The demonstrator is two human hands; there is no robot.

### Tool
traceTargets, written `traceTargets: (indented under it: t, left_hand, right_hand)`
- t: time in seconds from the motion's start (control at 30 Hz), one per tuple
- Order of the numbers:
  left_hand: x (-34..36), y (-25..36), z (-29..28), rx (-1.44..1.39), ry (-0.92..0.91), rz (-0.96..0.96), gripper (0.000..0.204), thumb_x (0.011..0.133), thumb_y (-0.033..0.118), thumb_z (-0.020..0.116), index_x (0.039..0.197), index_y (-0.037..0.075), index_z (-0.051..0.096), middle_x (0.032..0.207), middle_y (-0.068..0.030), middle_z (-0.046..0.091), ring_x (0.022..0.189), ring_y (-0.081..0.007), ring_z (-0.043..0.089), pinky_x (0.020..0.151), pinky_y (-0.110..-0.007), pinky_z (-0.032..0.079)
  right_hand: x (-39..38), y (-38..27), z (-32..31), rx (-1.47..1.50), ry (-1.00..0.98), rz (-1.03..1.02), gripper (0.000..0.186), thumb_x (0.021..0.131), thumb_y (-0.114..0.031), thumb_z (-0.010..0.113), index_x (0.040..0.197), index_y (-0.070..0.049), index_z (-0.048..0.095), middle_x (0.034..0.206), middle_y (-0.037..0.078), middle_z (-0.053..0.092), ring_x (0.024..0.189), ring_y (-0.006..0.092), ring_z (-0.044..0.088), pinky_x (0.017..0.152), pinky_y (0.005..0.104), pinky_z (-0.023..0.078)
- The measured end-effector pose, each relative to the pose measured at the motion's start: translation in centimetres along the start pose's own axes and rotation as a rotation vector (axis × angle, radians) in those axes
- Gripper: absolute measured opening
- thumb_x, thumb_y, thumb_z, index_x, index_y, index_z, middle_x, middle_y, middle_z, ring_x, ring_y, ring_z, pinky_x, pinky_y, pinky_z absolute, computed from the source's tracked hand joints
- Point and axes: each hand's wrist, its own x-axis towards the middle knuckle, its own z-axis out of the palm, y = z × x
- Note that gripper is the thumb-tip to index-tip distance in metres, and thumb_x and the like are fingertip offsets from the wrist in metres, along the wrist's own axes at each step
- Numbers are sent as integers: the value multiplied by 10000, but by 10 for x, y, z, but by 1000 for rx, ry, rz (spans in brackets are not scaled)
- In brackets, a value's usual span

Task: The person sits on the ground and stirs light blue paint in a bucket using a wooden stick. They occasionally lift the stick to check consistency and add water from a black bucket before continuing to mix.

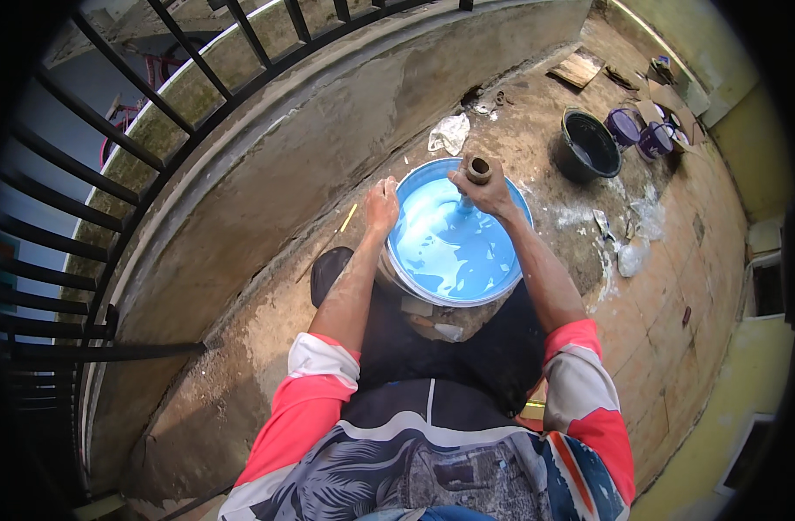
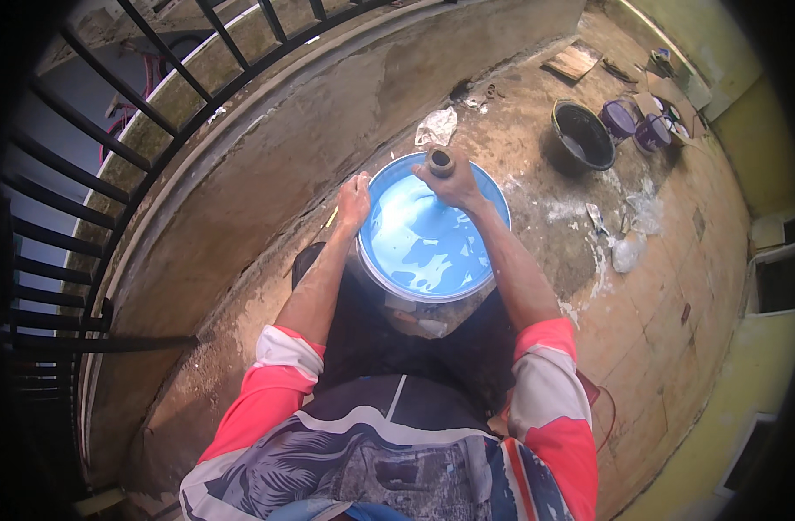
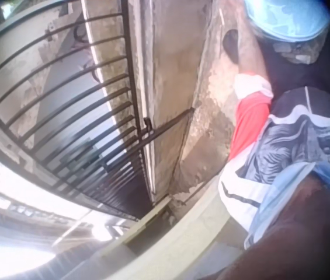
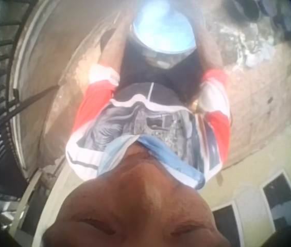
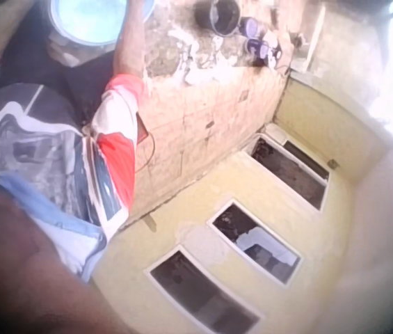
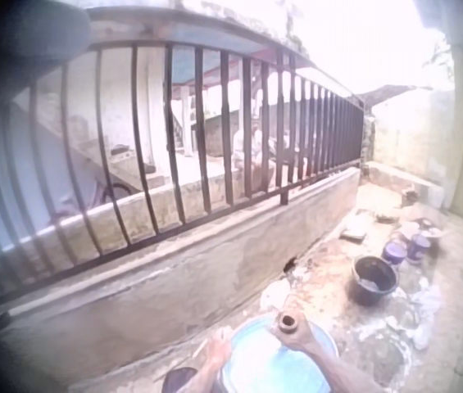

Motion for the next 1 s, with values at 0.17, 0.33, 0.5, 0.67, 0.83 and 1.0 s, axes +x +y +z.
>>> traceTargets:
  t: [0.17,0.33,0.5,0.67,0.83,1.0]
  left_hand:
    - [-1,4,0,-38,-40,-47,428,1027,323,447,980,-39,670,984,-287,676,964,-477,629,829,-521,470]
    - [-4,7,-2,-32,-45,-70,432,1031,322,446,969,-44,666,991,-286,675,972,-475,629,835,-519,469]
    - [0,1,-1,-17,-30,6,423,1036,317,443,1007,-44,662,997,-286,677,975,-469,634,839,-517,473]
    - [-3,8,-2,-39,-76,-62,422,1039,318,436,1065,-38,661,1026,-293,675,1002,-473,632,851,-520,475]
    - [-1,0,-1,-18,-80,-38,434,1040,331,437,1079,-37,662,1045,-297,672,1030,-480,624,867,-522,473]
    - [2,-11,3,1,-10,-12,450,1027,359,443,1051,-21,683,1019,-270,688,982,-415,662,852,-468,481]
  right_hand:
    - [-32,34,-22,82,216,198,240,852,-134,769,735,-74,568,623,-21,560,559,74,537,492,261,416]
    - [-54,24,-34,358,471,364,210,851,-32,731,795,-68,532,661,19,564,513,99,500,476,268,425]
    - [-67,2,-20,541,642,348,223,843,-26,714,817,-76,499,621,20,512,506,127,505,482,293,437]
    - [-45,-57,-17,713,670,173,217,846,-26,694,833,-69,481,617,27,496,505,145,502,494,311,441]
    - [-28,-91,6,619,640,-59,192,884,-21,638,858,-99,465,643,25,444,521,135,435,553,336,438]
    - [-20,-50,39,384,573,-85,201,876,14,665,837,-72,487,665,13,510,546,115,513,511,296,427]
